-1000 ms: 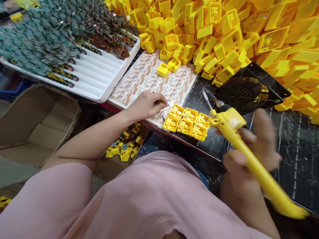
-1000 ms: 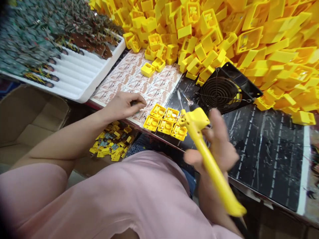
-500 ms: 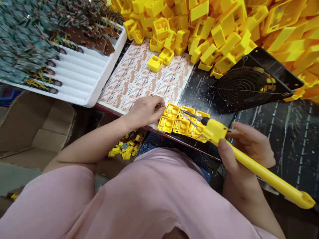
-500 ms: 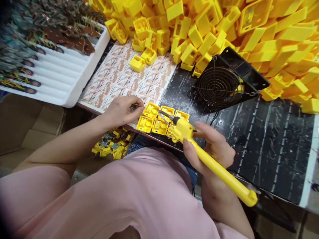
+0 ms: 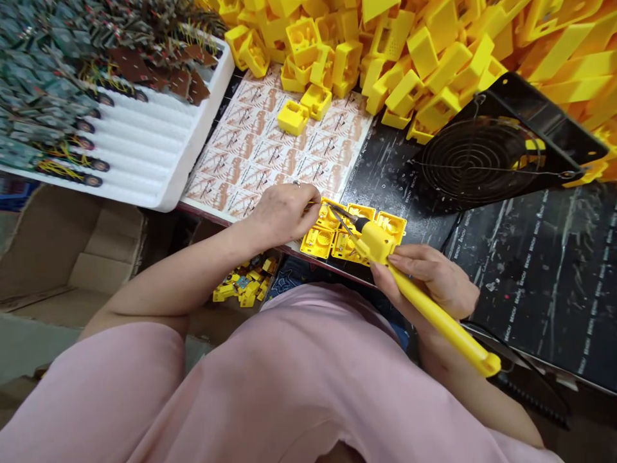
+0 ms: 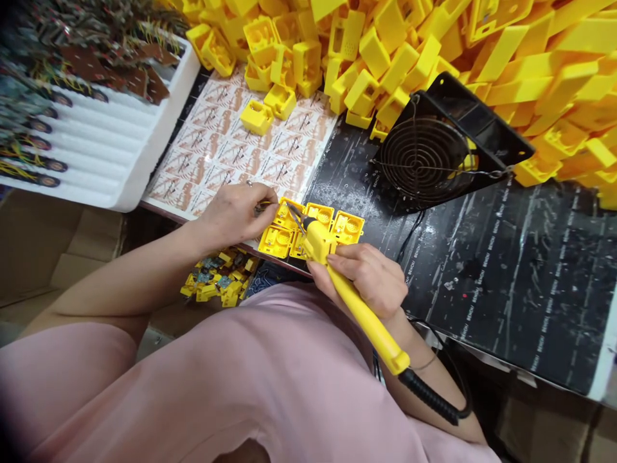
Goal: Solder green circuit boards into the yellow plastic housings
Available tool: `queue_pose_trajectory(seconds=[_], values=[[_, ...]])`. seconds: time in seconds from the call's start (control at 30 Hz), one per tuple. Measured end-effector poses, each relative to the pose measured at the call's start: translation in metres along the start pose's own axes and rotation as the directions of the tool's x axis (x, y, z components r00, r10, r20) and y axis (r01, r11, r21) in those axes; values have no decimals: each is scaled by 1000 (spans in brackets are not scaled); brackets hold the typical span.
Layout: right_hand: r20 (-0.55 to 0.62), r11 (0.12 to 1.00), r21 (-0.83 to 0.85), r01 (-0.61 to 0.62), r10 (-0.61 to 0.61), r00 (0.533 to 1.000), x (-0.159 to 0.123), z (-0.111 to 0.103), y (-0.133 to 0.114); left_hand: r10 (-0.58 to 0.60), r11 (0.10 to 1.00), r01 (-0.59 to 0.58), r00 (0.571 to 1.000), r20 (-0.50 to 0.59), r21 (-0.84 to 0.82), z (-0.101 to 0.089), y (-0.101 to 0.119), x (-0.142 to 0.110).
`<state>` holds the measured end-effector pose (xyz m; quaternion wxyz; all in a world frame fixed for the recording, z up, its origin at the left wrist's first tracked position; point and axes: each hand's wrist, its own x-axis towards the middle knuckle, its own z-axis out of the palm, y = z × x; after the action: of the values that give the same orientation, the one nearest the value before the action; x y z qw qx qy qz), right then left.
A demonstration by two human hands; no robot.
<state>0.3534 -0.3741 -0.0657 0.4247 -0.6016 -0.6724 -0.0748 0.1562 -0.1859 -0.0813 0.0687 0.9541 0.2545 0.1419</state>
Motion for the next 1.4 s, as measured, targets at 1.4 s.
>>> queue_pose_trajectory(seconds=[1.4], values=[[101, 993, 111, 29, -40, 994, 7, -15, 9, -38, 971, 110, 949, 314, -214, -23, -7, 16]])
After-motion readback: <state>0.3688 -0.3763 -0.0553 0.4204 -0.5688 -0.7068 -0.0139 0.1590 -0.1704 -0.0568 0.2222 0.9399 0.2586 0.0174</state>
